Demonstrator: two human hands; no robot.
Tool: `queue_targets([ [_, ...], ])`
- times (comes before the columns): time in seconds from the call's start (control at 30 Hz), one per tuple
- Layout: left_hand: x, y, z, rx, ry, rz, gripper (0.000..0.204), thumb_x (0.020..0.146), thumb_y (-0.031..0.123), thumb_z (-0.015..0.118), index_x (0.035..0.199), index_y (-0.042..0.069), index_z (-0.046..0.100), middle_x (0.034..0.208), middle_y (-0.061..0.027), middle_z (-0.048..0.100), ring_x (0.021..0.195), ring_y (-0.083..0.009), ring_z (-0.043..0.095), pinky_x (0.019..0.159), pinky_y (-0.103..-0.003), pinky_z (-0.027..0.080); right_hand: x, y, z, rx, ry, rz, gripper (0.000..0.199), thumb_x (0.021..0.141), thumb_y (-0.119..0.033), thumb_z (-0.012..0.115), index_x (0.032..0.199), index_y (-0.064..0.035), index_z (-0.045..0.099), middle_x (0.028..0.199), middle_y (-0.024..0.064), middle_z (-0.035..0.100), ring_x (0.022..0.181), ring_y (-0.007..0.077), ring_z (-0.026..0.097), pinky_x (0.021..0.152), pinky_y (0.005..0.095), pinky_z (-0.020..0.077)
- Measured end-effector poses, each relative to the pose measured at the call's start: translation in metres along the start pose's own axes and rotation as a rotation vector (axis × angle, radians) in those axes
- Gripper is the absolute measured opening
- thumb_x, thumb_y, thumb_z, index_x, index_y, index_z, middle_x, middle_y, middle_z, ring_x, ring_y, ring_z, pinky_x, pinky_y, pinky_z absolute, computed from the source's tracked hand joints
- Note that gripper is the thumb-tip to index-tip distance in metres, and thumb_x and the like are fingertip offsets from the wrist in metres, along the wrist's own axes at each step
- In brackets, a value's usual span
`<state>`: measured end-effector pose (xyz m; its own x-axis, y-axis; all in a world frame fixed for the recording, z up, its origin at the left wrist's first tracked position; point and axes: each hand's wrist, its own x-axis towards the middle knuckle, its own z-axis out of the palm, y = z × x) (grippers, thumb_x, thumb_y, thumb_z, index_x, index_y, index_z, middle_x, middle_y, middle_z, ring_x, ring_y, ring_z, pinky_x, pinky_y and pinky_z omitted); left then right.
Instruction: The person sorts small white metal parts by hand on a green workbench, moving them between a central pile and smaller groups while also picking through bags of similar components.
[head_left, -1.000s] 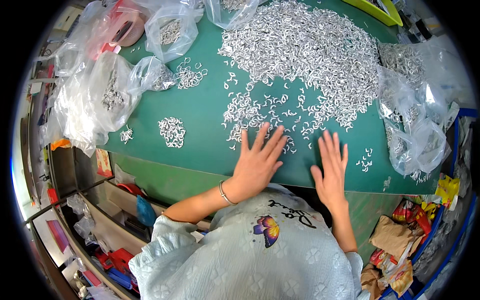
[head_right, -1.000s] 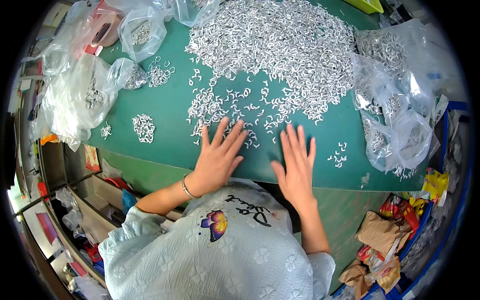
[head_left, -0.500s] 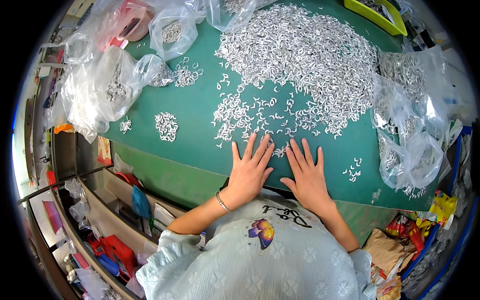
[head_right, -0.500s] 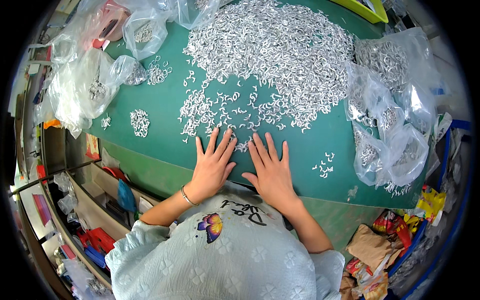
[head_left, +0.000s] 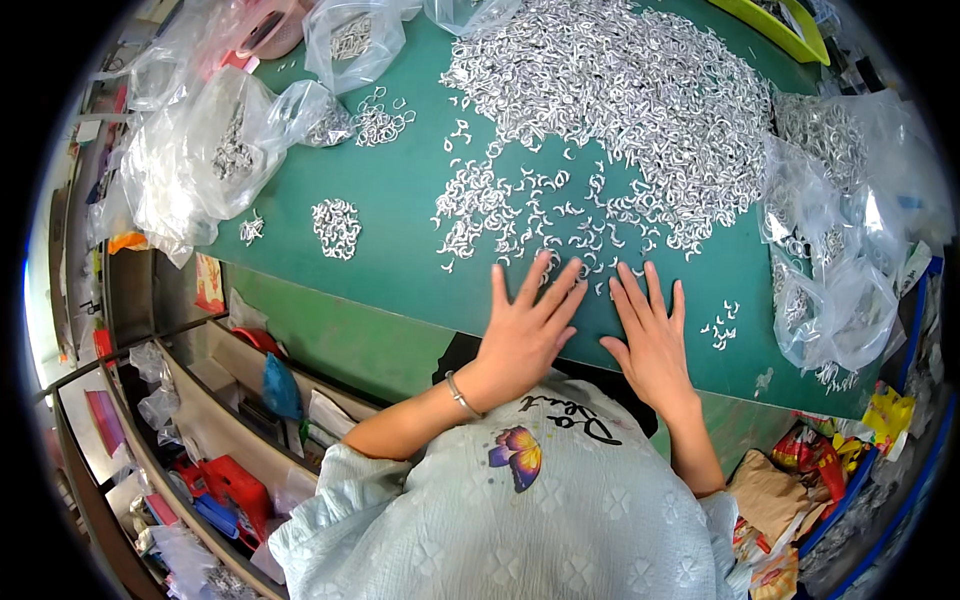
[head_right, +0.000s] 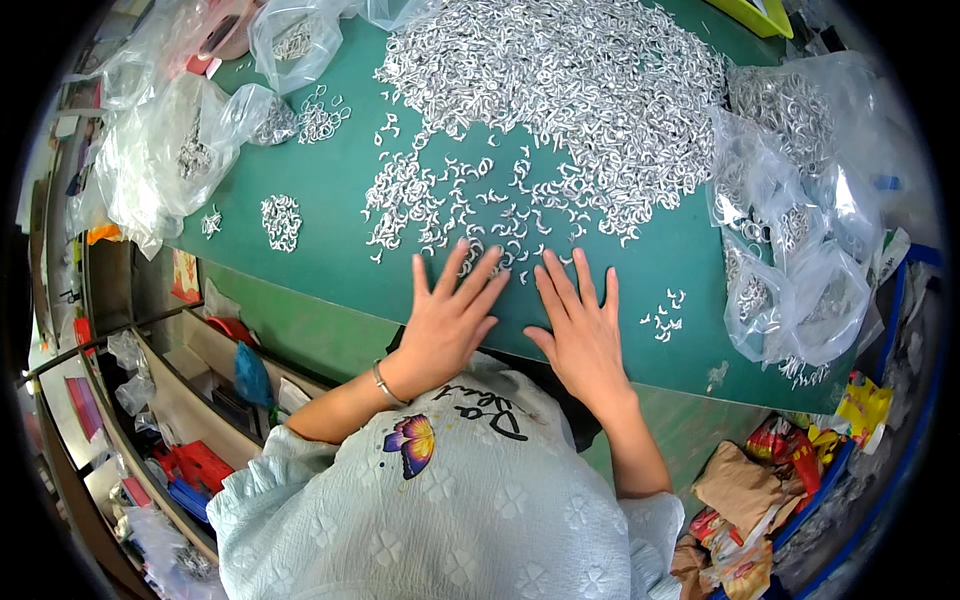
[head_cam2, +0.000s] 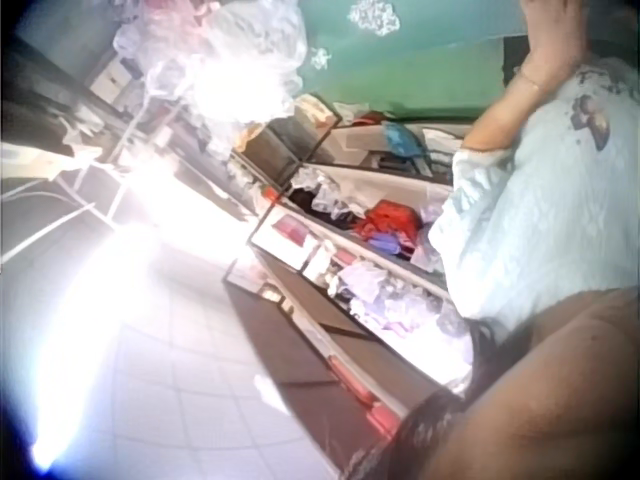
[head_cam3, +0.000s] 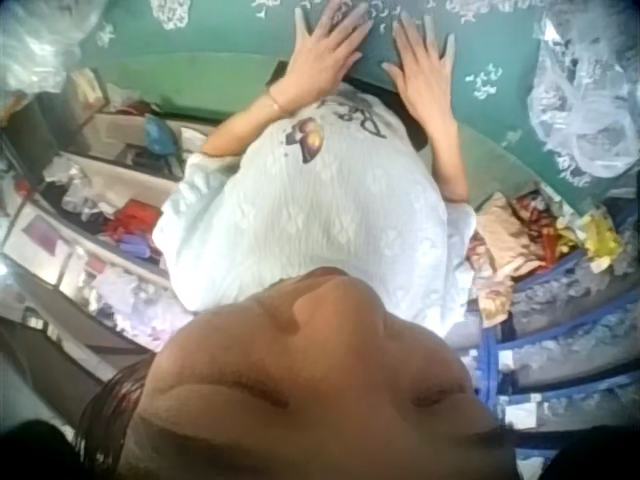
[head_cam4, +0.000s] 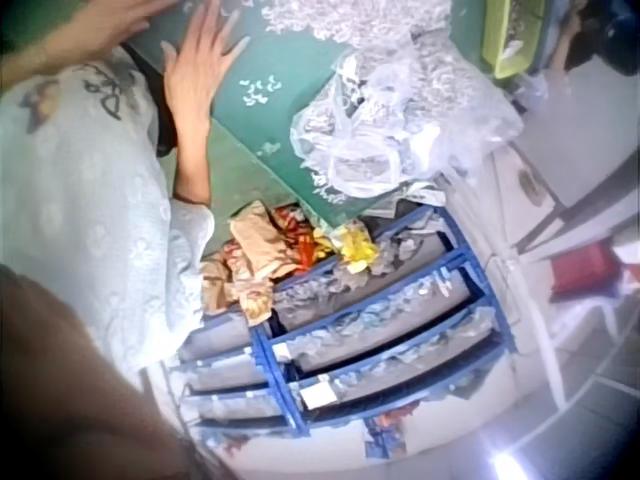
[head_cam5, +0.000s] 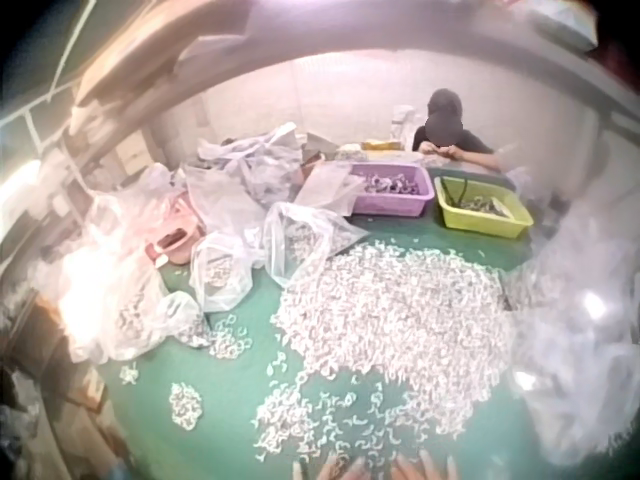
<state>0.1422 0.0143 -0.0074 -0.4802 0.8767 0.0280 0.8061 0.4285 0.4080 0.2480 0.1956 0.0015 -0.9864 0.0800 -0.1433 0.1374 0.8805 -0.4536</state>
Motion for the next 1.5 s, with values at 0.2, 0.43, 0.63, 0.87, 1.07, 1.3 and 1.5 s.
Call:
queue_targets([
  [0.2,-0.005,-0.010,-0.001,0.020,-0.030,-0.020,0.059,0.084,0.014,0.065,0.138,0.005,0.046,0.154,-0.0099,0.030,0.142,-0.0393,0.023,0.102,-0.075,0.018,-0.018,-0.004,0.002,-0.028,0.068,0.099,0.069,0.083,-0.018,0.066,0.144,-0.0024,0.038,0.154,0.0105,0.031,0.145,0.0367,0.019,0.113,0.0624,0.0085],
  [0.43,-0.007,-0.005,0.003,-0.037,0.002,-0.025,0.059,0.084,0.010,0.064,0.140,0.005,0.044,0.153,-0.0114,0.031,0.142,-0.0386,0.024,0.103,-0.074,0.016,-0.020,-0.017,0.009,-0.088,0.032,0.047,0.071,0.080,-0.027,0.070,0.141,-0.0041,0.042,0.153,0.0066,0.033,0.144,0.0336,0.022,0.111,0.0660,0.0124],
  [0.63,-0.010,-0.005,0.006,-0.089,0.036,-0.062,0.050,0.084,0.007,0.063,0.133,0.004,0.051,0.152,-0.0128,0.032,0.143,-0.0369,0.025,0.104,-0.073,0.016,-0.008,-0.024,0.009,-0.030,0.077,-0.016,0.071,0.081,-0.030,0.069,0.142,-0.0041,0.042,0.152,0.0062,0.034,0.144,0.0317,0.024,0.110,0.0654,0.0143],
  [0.87,-0.011,-0.013,0.003,-0.149,0.133,-0.081,0.048,0.083,0.004,0.063,0.130,0.004,0.053,0.151,-0.0135,0.036,0.141,-0.0364,0.029,0.107,-0.070,0.015,-0.031,-0.012,0.016,-0.097,0.073,0.122,0.076,0.079,-0.028,0.072,0.142,-0.0014,0.040,0.155,0.0075,0.030,0.145,0.0320,0.022,0.111,0.0659,0.0128],
  [1.07,0.008,0.001,0.012,-0.015,0.015,0.111,0.050,0.086,0.013,0.061,0.133,-0.001,0.050,0.151,-0.0124,0.034,0.141,-0.0349,0.027,0.102,-0.072,0.021,-0.012,-0.018,0.012,-0.098,0.122,0.126,0.076,0.080,-0.027,0.071,0.143,0.0013,0.038,0.155,0.0116,0.027,0.145,0.0330,0.021,0.111,0.0654,0.0131],
  [1.3,-0.002,-0.010,0.002,-0.036,0.026,0.096,0.053,0.081,0.005,0.058,0.133,-0.003,0.049,0.149,-0.0139,0.037,0.142,-0.0346,0.028,0.103,-0.073,0.019,-0.003,-0.014,0.007,0.010,0.180,0.015,0.071,0.081,-0.022,0.070,0.141,0.0016,0.040,0.153,0.0111,0.033,0.143,0.0323,0.028,0.114,0.0568,0.0183],
  [1.5,-0.004,-0.015,0.004,-0.040,0.033,0.025,0.048,0.083,0.002,0.061,0.130,0.000,0.052,0.148,-0.0116,0.040,0.141,-0.0324,0.031,0.106,-0.072,0.015,-0.007,-0.010,0.010,0.032,0.089,0.039,0.068,0.082,-0.022,0.069,0.139,0.0025,0.042,0.151,0.0123,0.035,0.142,0.0330,0.028,0.114,0.0539,0.0221],
])
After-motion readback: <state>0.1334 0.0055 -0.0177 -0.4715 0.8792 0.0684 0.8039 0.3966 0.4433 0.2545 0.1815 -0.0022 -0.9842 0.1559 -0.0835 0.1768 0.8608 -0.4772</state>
